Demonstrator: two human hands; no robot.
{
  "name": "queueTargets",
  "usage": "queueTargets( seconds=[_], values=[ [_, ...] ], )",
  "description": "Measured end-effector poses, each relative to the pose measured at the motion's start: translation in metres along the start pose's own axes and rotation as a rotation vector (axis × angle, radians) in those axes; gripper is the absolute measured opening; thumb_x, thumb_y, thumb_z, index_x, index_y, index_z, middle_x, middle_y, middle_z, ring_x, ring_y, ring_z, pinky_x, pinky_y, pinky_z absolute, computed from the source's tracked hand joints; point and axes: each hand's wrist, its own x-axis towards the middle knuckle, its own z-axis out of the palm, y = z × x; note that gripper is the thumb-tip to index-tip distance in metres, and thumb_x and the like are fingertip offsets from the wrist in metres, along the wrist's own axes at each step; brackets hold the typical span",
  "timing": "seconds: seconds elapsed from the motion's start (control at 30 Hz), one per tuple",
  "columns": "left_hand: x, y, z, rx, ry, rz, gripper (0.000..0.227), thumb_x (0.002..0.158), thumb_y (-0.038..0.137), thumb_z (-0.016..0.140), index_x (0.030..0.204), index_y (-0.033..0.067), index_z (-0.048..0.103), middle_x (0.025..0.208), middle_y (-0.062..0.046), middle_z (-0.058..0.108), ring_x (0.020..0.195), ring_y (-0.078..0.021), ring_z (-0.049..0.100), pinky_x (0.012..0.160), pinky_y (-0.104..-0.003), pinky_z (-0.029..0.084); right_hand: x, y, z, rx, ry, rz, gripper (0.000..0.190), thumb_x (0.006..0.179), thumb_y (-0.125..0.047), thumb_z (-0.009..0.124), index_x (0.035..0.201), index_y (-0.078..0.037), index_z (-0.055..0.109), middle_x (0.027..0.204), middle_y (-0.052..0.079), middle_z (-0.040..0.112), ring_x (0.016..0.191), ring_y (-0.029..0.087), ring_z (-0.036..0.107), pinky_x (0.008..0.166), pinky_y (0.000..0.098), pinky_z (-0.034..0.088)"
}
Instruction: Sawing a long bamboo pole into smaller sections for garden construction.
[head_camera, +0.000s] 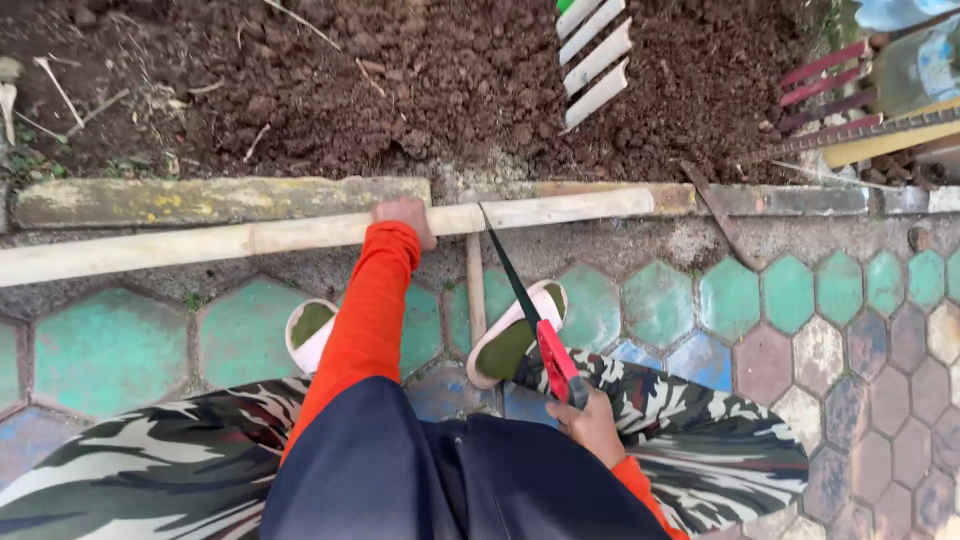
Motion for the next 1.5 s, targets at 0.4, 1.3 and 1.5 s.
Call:
queueTargets(
  seconds=[0.4,1.3,1.5],
  values=[
    [0.002,-0.003,0.015,-0.022,0.133,0.013,0.042,0.072,0.035,0.078,0.107,0.0109,0.073,0.104,-0.011,0.075,0.093,-0.0280,0.075,0.078,-0.041,0.060,0.014,-0.024,0.021,0.039,0.015,0.036,0.013,0.078,-0.003,0.073,0.079,0.003,0.061,0.056,0.006,0.054,0.042,0.017,0.054,0.041,0.0371,0.040],
    [0.001,-0.003,0.000,-0.027,0.016,0.008,0.037,0.076,0.032,0.074,0.105,0.0092,0.074,0.102,-0.013,0.076,0.094,-0.0284,0.076,0.080,-0.042,0.062,0.041,0.025,0.000,-0.632,-0.046,-0.879,0.005,0.081,-0.006,0.072,0.080,-0.007,0.067,0.068,0.004,0.059,0.055,0.012,0.058,0.048,0.0307,0.043],
    [-0.004,-0.001,0.000,0.000,0.064,-0.003,0.041,0.079,0.037,0.074,0.108,0.0081,0.075,0.106,-0.013,0.076,0.094,-0.0292,0.076,0.077,-0.042,0.062,0.048,-0.029,0.039,-0.085,0.028,-0.099,0.016,0.078,-0.007,0.073,0.081,0.000,0.059,0.052,0.004,0.054,0.044,0.015,0.055,0.044,0.0331,0.042]
  ],
)
